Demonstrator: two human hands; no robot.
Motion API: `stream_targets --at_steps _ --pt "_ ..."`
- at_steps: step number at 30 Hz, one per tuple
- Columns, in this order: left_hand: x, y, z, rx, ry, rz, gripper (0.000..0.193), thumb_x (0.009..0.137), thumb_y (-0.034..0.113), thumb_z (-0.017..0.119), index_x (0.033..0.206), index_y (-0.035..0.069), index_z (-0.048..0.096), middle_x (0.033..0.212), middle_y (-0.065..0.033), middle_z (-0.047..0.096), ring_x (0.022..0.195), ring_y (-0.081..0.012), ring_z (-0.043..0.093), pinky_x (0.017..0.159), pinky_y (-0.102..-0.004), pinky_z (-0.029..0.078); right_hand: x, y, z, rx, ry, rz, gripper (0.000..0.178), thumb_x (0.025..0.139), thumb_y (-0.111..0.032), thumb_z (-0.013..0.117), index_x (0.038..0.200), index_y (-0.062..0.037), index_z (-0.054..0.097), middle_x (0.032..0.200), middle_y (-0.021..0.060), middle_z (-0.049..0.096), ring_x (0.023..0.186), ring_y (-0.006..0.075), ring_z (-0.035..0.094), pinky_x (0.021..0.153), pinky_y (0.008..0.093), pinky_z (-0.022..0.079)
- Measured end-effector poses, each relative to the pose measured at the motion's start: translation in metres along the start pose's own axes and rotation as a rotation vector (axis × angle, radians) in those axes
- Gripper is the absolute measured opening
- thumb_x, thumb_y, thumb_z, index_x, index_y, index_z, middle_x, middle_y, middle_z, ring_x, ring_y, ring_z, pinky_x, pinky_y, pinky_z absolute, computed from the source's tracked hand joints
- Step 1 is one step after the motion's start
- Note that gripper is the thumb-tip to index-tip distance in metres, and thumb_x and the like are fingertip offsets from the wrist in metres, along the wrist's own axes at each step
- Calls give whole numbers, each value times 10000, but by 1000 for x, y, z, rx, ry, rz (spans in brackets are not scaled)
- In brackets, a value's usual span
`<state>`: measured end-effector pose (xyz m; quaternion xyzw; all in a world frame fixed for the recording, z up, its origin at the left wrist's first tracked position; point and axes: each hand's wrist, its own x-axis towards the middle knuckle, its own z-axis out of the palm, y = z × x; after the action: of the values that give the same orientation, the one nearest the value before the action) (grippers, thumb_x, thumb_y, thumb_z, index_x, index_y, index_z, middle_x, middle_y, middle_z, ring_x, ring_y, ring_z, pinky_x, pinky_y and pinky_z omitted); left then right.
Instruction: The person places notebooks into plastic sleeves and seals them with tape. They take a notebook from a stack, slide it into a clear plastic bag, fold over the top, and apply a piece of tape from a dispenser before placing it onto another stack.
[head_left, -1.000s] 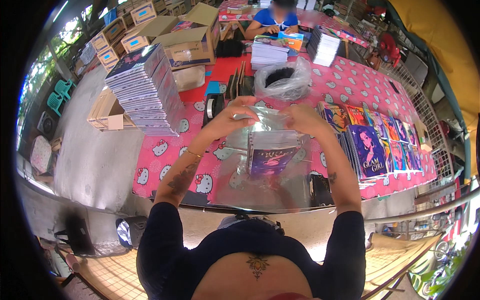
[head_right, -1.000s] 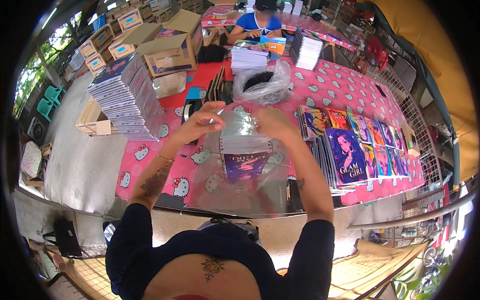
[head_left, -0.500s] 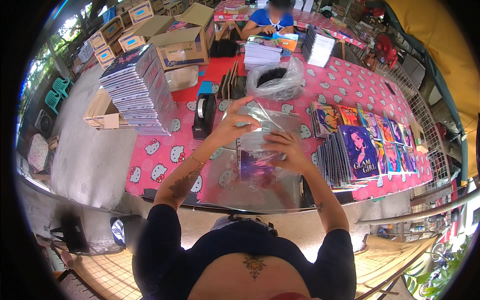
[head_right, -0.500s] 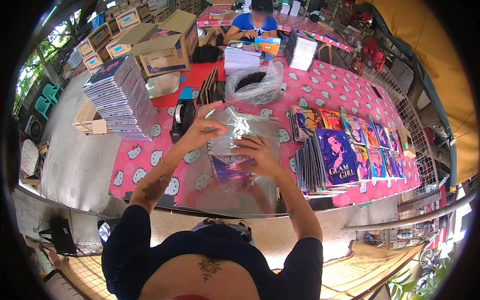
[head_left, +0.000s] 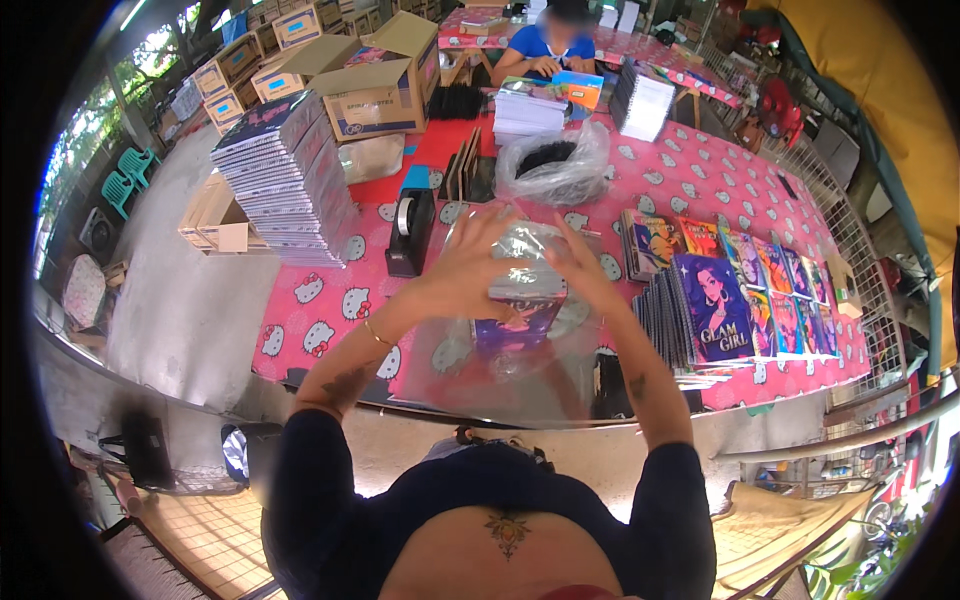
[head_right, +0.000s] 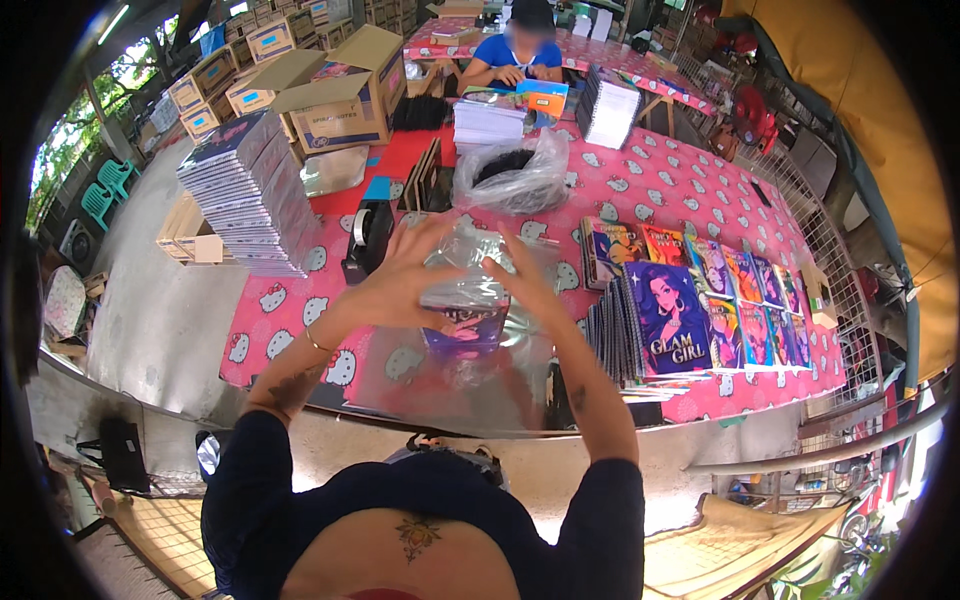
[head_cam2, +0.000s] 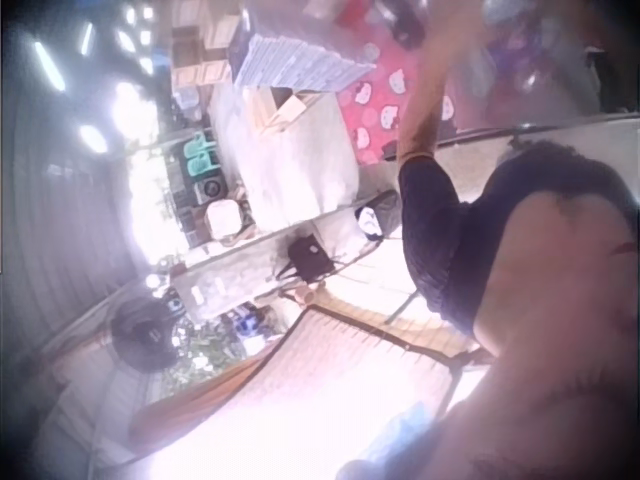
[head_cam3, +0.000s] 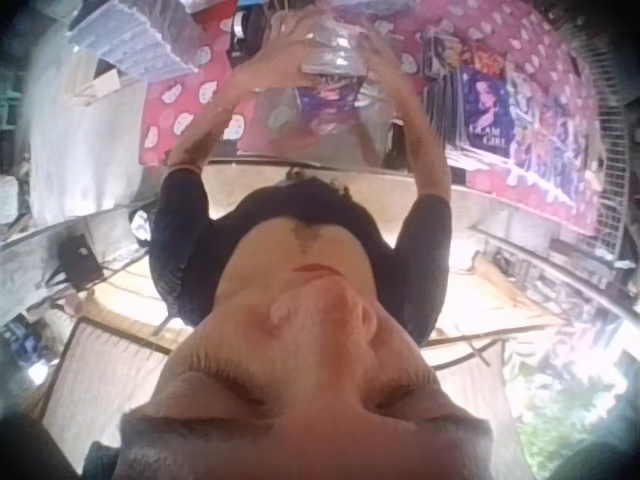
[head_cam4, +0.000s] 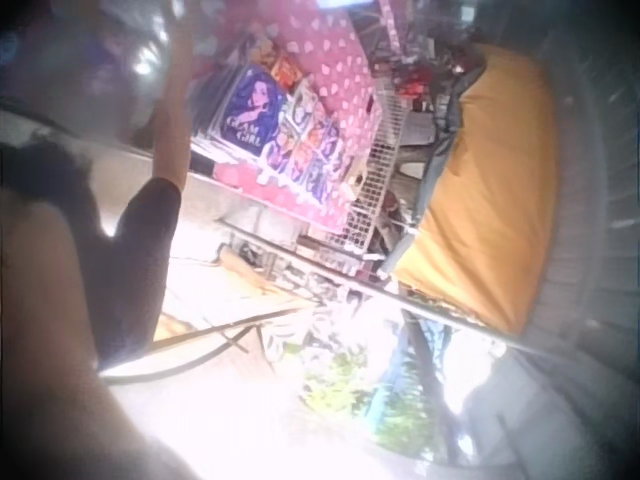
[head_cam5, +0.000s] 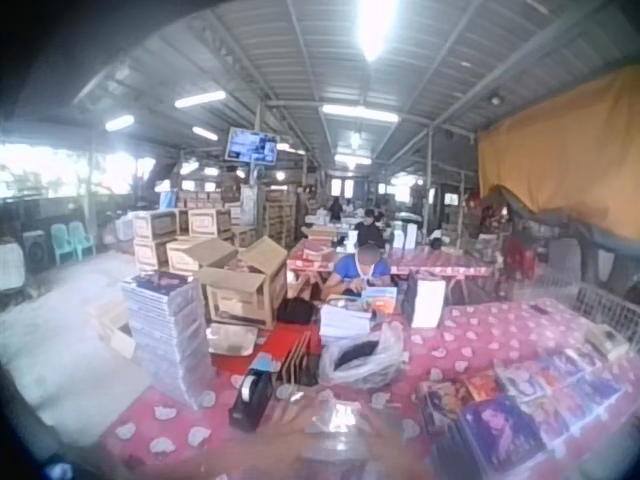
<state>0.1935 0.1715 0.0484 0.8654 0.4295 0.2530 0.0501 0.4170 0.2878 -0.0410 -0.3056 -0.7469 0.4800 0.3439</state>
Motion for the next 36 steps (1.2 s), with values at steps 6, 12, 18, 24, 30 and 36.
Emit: stream_targets --at_steps 6,12,18,24,30,36 --pt "8 -43 -9 -331 582 -322 357 902 273 712 1023 -62 683 923 -87 705 859 -105 627 795 -267 510 41 -18 17 -22 -183 94 486 829 -386 772 1120 -5 689 959 74 692 907 155 641 782 304 501" --pt "33 -55 19 -667 410 -367 249 908 173 685 1037 -40 689 951 -94 711 830 -127 657 776 -281 519 40 -7 11 -322 -157 -88 305 843 -241 766 1063 -41 702 1043 41 659 933 135 609 808 275 476" --pt "-23 -93 31 -967 10 -518 464 904 214 700 1314 24 595 1202 -80 661 1120 -152 593 967 -293 458 30 -30 -8 442 -159 -105 639 840 -259 765 1390 -74 498 1345 107 555 1219 242 540 1058 363 403" --pt "-33 -78 54 -798 -172 -456 642 880 294 712 1424 38 485 1349 -122 571 1202 -216 557 1010 -352 452 12 -2 -12 -14 -439 0 774 783 -247 801 1449 -95 437 1424 133 519 1321 274 475 1130 408 329" --pt "-54 -34 60 251 235 181 385 821 216 742 1161 44 688 1263 -152 608 1050 -284 614 854 -370 507 -48 -18 18 -771 -89 -522 468 778 -124 737 1230 -118 616 1333 119 575 1255 306 524 1063 394 416" --pt "-43 -25 43 -123 87 -102 257 822 188 719 1059 90 699 951 -92 663 889 -289 645 744 -437 507 -45 -44 29 -759 -14 -469 130 809 -104 700 907 -83 618 938 85 644 905 281 607 843 419 490"
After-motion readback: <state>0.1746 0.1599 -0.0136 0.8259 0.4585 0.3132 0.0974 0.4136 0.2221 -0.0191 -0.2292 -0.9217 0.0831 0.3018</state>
